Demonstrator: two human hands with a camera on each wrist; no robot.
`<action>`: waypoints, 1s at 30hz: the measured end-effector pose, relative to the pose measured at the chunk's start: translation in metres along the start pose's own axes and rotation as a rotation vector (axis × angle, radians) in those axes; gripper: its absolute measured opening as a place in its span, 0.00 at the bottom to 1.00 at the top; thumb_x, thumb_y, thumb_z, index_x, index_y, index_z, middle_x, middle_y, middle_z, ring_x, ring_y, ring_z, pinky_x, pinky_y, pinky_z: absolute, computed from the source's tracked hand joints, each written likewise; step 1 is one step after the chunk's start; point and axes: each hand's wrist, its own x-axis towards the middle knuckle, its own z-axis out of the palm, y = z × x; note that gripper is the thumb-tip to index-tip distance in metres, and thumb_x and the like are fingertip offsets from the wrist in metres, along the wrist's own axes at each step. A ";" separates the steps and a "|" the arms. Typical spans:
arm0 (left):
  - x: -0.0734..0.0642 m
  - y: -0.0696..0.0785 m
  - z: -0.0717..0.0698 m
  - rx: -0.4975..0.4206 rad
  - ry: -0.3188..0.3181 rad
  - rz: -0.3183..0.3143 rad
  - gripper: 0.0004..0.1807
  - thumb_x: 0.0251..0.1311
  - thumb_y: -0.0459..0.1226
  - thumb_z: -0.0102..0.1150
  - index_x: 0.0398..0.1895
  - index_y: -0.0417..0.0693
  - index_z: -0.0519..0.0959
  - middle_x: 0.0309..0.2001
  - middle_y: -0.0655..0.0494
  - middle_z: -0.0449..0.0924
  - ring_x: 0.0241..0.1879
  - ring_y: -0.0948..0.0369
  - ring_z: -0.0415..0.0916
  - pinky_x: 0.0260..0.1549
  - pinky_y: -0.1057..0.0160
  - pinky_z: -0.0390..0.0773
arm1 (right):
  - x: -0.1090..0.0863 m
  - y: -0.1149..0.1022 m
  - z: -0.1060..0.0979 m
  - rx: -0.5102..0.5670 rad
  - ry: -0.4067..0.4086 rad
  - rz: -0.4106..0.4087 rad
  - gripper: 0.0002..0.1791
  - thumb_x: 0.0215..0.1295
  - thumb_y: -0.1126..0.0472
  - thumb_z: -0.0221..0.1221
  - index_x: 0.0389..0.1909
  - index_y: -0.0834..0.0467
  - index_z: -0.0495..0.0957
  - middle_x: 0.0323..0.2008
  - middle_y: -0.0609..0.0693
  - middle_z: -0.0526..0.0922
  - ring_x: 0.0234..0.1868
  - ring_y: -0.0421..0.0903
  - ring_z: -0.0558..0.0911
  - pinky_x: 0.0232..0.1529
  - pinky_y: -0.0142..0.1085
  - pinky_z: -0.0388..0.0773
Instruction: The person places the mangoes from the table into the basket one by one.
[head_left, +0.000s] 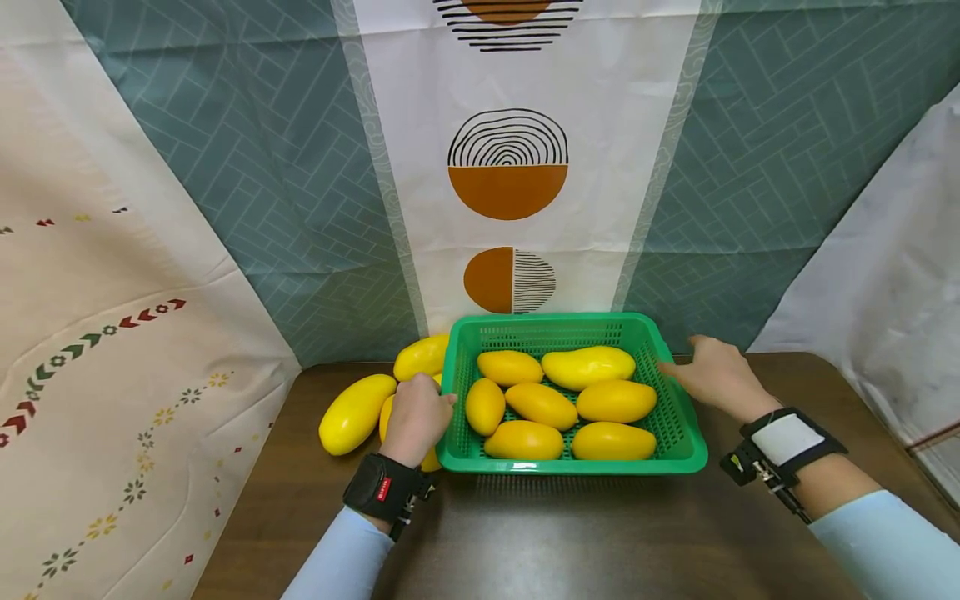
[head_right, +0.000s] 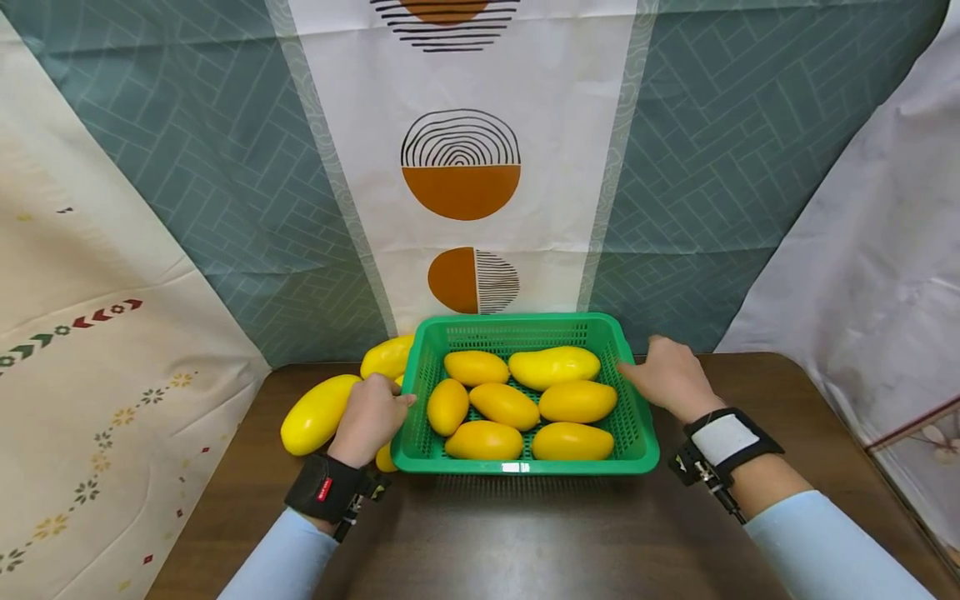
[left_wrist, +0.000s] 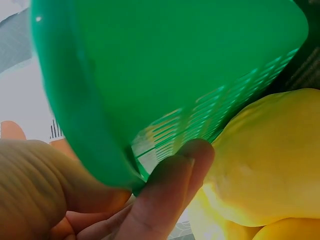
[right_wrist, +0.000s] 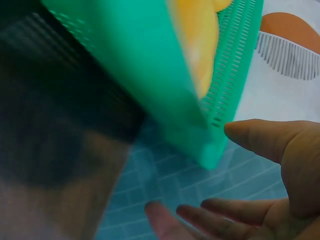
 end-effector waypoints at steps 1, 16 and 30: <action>0.000 0.000 0.000 -0.001 -0.001 -0.004 0.20 0.59 0.42 0.60 0.11 0.46 0.72 0.12 0.58 0.53 0.12 0.58 0.67 0.14 0.65 0.70 | -0.001 0.002 0.002 0.005 -0.009 0.002 0.52 0.58 0.35 0.55 0.61 0.79 0.54 0.56 0.77 0.62 0.50 0.69 0.70 0.38 0.52 0.75; -0.005 -0.001 0.002 -0.020 0.003 0.008 0.21 0.59 0.42 0.60 0.10 0.46 0.70 0.13 0.59 0.50 0.11 0.57 0.66 0.13 0.65 0.69 | -0.005 0.006 0.005 0.060 -0.069 -0.026 0.17 0.61 0.49 0.58 0.23 0.59 0.79 0.14 0.47 0.63 0.14 0.43 0.69 0.18 0.35 0.67; -0.003 -0.011 -0.007 -0.043 -0.009 0.007 0.21 0.57 0.47 0.61 0.43 0.37 0.80 0.27 0.47 0.77 0.15 0.58 0.68 0.16 0.64 0.70 | 0.008 0.008 0.008 0.123 -0.185 0.036 0.20 0.61 0.50 0.58 0.16 0.58 0.76 0.37 0.64 0.78 0.21 0.42 0.79 0.25 0.37 0.77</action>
